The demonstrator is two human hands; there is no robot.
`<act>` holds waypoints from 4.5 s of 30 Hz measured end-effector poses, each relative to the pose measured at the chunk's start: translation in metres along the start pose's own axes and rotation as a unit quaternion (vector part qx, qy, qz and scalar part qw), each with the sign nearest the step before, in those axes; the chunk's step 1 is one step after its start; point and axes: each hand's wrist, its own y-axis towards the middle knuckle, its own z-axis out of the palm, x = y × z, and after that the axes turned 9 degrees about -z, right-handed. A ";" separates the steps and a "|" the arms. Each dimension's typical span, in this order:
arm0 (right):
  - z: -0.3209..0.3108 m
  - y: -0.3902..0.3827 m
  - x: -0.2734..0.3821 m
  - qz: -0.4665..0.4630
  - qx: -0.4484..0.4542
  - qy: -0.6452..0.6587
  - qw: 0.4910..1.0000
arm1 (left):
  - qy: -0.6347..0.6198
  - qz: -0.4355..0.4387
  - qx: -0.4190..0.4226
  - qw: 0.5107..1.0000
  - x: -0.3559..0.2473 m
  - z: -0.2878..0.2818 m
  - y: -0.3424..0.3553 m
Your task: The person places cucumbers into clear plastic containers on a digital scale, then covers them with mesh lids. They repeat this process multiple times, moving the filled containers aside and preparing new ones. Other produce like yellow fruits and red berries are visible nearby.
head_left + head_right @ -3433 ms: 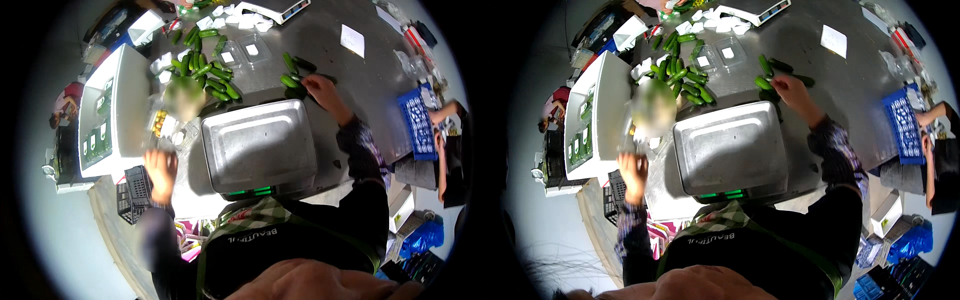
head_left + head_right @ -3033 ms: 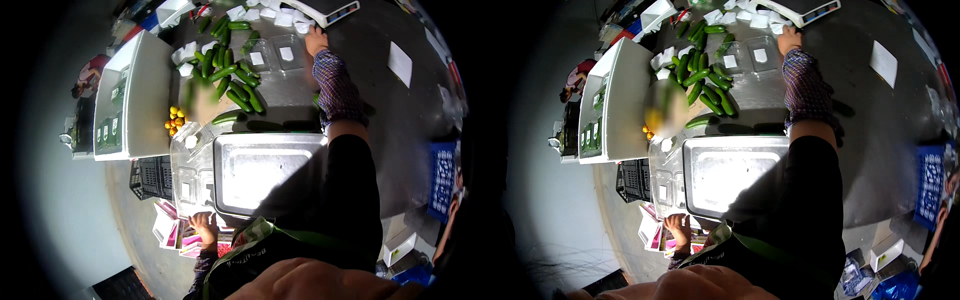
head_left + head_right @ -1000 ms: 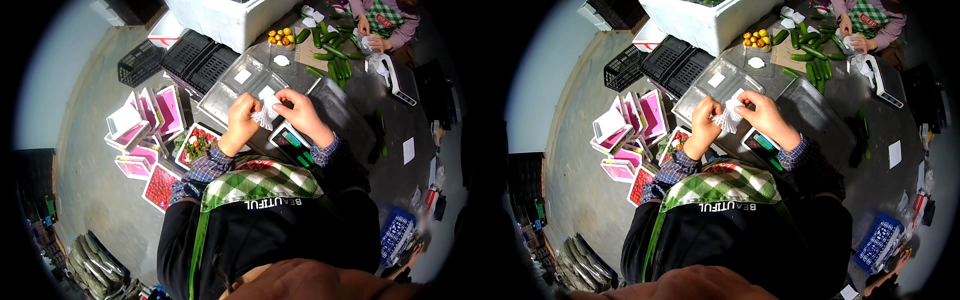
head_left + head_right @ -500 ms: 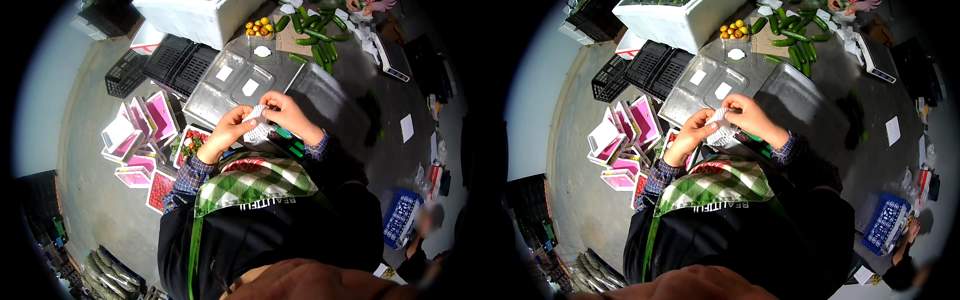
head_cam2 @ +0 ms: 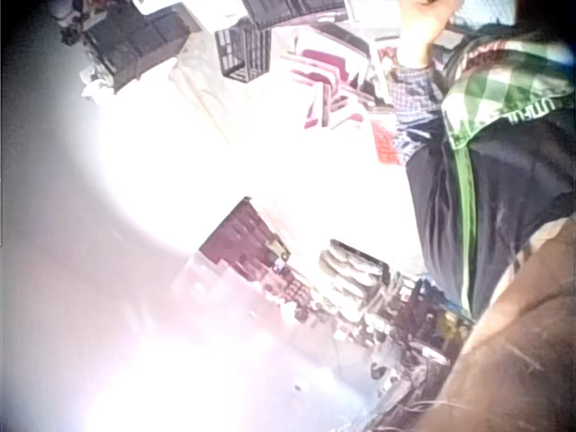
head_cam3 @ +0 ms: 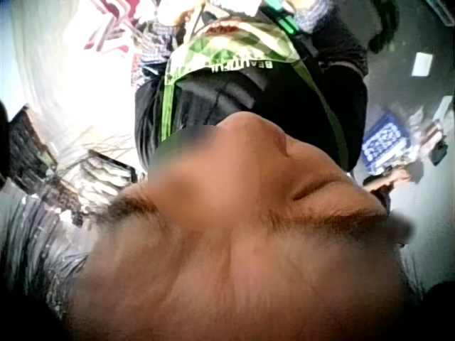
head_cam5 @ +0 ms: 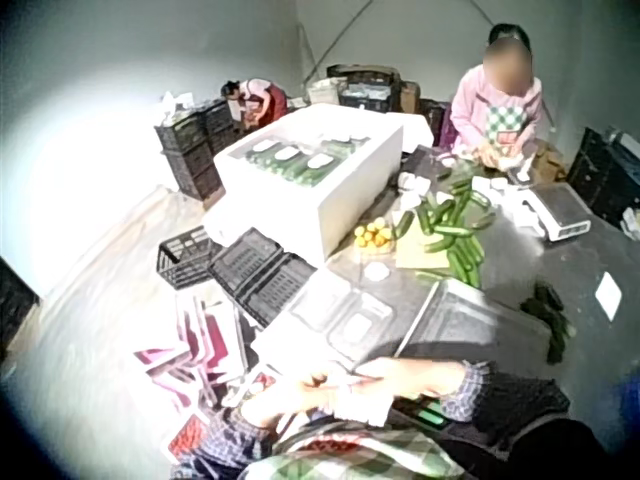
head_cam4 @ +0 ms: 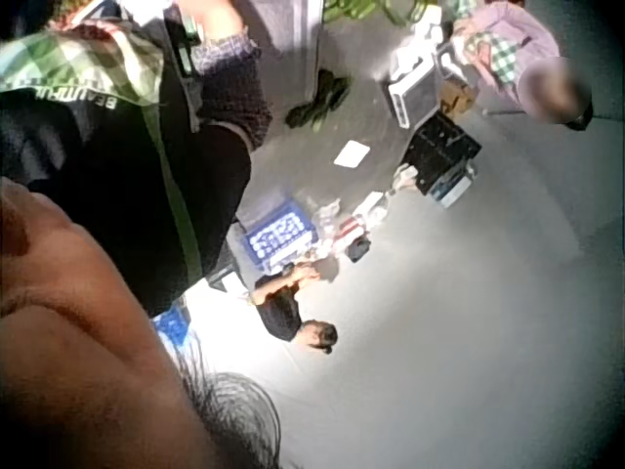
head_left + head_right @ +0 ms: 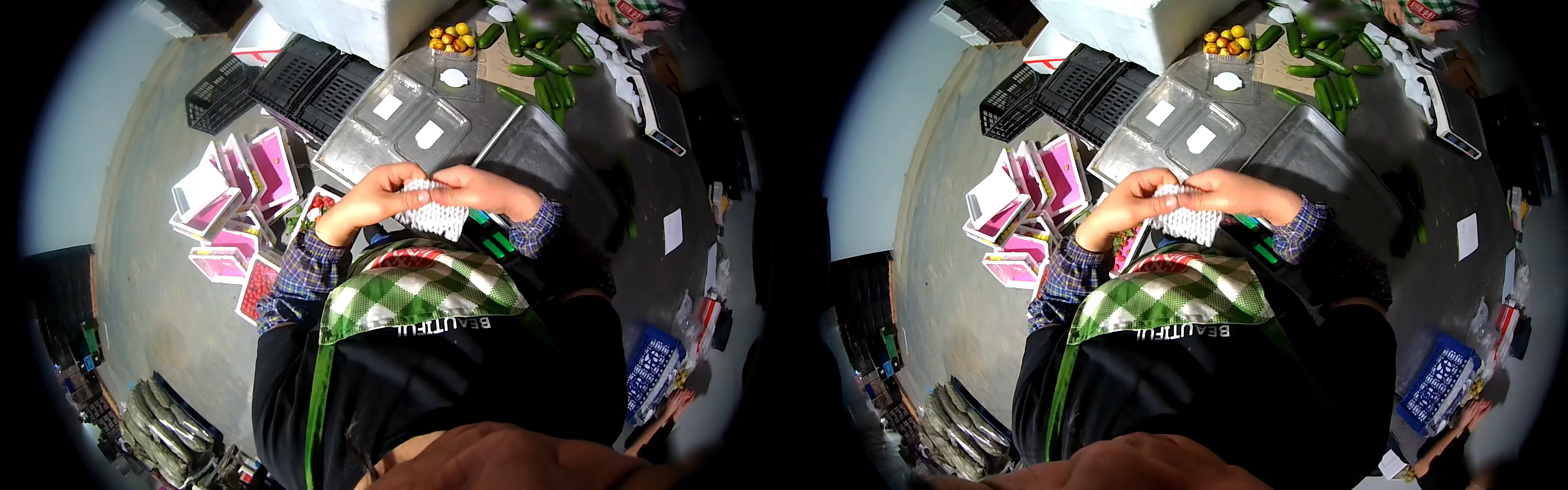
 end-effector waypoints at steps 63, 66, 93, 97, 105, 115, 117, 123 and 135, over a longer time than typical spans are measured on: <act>-0.181 0.187 -0.064 -0.093 -0.292 -0.435 0.847 | 0.445 -0.001 -0.546 0.710 0.064 -0.122 0.086; -0.169 0.210 -0.067 -0.090 -0.256 -0.557 0.785 | 0.586 0.041 -0.520 0.620 0.061 -0.133 0.099; -0.140 0.203 -0.069 0.032 -0.066 -0.711 0.700 | 0.483 -0.014 -0.415 0.771 0.085 -0.184 0.097; -0.126 0.210 -0.080 -0.107 -0.088 -0.727 0.672 | 0.429 -0.057 -0.467 0.771 0.079 -0.160 0.068; -0.056 0.215 -0.035 -0.281 -0.124 -0.651 0.694 | 0.011 -0.146 -0.444 0.884 0.107 -0.099 -0.010; -0.019 0.205 -0.075 -0.127 0.111 -0.704 0.690 | -0.334 -0.051 -0.362 0.869 0.140 -0.055 -0.010; -0.019 0.215 -0.076 -0.165 0.057 -0.708 0.684 | -0.338 -0.050 -0.353 0.871 0.132 -0.052 -0.010; -0.028 0.082 0.030 -0.333 -0.199 -0.648 0.656 | -0.391 -0.073 -0.306 0.865 0.130 -0.039 0.028; -0.111 -0.375 -0.120 0.277 -0.588 -0.532 0.543 | 0.281 -0.032 -0.312 0.907 0.085 -0.045 0.004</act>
